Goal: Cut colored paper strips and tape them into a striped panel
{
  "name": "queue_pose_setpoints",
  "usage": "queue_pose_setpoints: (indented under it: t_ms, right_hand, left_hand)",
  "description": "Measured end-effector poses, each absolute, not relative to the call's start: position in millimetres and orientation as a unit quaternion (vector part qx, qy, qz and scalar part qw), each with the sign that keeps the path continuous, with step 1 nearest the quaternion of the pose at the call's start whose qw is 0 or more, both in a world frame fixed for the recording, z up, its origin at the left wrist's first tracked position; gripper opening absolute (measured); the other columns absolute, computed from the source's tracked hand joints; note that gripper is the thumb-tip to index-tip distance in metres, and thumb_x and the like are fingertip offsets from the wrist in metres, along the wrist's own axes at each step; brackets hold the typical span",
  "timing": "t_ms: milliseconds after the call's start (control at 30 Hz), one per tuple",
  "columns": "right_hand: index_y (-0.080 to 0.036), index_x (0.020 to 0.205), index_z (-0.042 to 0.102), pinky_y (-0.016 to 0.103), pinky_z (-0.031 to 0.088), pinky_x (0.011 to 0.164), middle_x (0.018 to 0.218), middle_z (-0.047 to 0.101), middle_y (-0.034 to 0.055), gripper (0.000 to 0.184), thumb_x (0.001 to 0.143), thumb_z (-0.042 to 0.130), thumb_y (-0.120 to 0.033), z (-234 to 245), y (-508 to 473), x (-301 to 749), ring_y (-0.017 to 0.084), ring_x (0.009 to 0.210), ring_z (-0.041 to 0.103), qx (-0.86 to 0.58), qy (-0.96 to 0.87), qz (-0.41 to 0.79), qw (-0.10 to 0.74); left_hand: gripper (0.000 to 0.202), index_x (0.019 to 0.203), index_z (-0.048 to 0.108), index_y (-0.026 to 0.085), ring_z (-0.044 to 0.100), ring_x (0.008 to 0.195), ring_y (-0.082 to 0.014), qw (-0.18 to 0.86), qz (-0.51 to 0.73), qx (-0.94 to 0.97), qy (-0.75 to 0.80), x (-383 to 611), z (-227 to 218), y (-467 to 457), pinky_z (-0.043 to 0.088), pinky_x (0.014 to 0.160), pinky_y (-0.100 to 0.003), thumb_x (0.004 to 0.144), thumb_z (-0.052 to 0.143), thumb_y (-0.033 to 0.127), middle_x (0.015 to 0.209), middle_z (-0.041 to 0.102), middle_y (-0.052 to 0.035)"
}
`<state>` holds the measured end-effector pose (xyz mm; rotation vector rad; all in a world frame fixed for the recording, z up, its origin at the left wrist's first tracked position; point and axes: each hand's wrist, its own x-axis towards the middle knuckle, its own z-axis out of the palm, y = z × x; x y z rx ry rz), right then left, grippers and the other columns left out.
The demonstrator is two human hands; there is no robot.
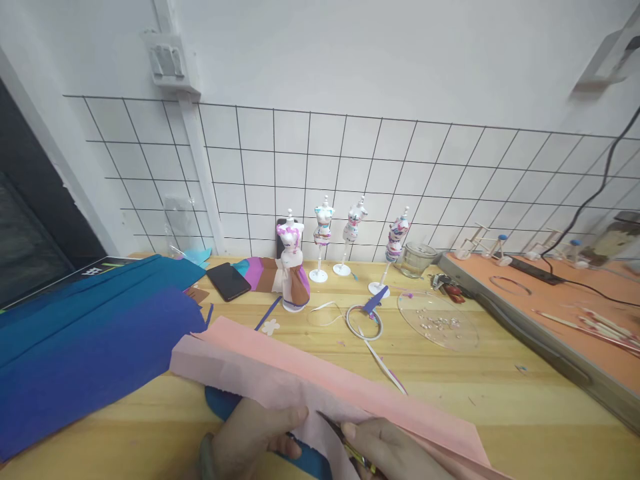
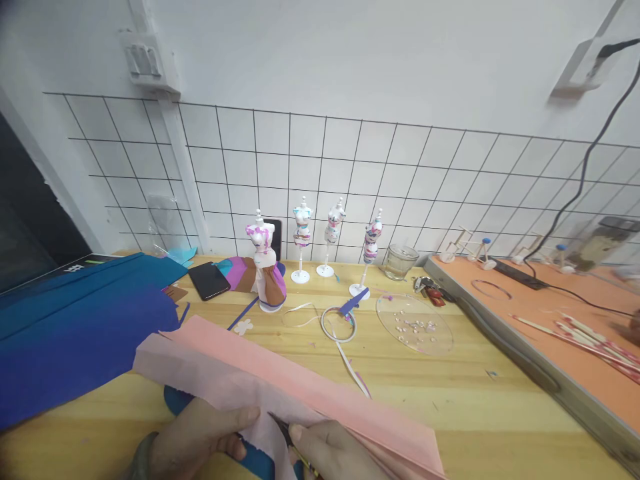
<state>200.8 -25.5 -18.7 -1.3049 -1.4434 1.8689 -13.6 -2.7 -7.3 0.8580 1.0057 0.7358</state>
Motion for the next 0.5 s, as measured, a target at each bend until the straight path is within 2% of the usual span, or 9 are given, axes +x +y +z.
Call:
queue_pose_setpoints:
  t_ms: [167, 300, 400, 500]
  right_hand:
    - [-0.021, 0.052, 0.048, 0.022, 0.029, 0.044, 0.051, 0.037, -0.0036, 0.054, 0.072, 0.051, -0.071, -5, -28, 200, 0.01, 0.048, 0.037, -0.48, -0.506, 0.679, 0.228]
    - [-0.021, 0.066, 0.055, 0.02, 0.026, 0.04, 0.054, 0.044, -0.0034, 0.045, 0.078, 0.051, -0.063, 4, -34, 196, 0.008, 0.045, 0.037, -0.496, -0.434, 0.719, 0.219]
    - [-0.019, 0.075, 0.057, 0.019, 0.022, 0.039, 0.055, 0.046, -0.0034, 0.044, 0.082, 0.047, -0.062, 7, -35, 191, 0.007, 0.043, 0.034, -0.501, -0.411, 0.736, 0.195]
    - [-0.018, 0.078, 0.058, 0.018, 0.029, 0.042, 0.061, 0.05, -0.0013, 0.047, 0.085, 0.041, -0.061, 9, -31, 187, 0.008, 0.048, 0.041, -0.51, -0.454, 0.705, 0.19]
  left_hand:
    - [0.052, 0.094, 0.065, 0.015, 0.061, 0.077, -0.0184, 0.715, 0.32, 0.407, 0.471, -16, -13, -1, 0.048, 0.055, -0.025, 0.055, 0.081, 0.046, 0.09, 0.068, -0.0079]
    - [0.061, 0.104, 0.063, 0.014, 0.061, 0.079, -0.0191, 0.717, 0.317, 0.406, 0.47, -17, -14, 0, 0.047, 0.055, -0.025, 0.055, 0.082, 0.046, 0.096, 0.068, -0.01]
    - [0.061, 0.106, 0.063, 0.016, 0.061, 0.077, -0.0177, 0.726, 0.316, 0.413, 0.449, -17, -13, 0, 0.046, 0.055, -0.025, 0.056, 0.081, 0.046, 0.096, 0.068, -0.0083]
    - [0.057, 0.103, 0.065, 0.016, 0.06, 0.074, -0.0161, 0.731, 0.311, 0.423, 0.436, -18, -13, 1, 0.046, 0.056, -0.024, 0.058, 0.08, 0.046, 0.088, 0.068, -0.0055]
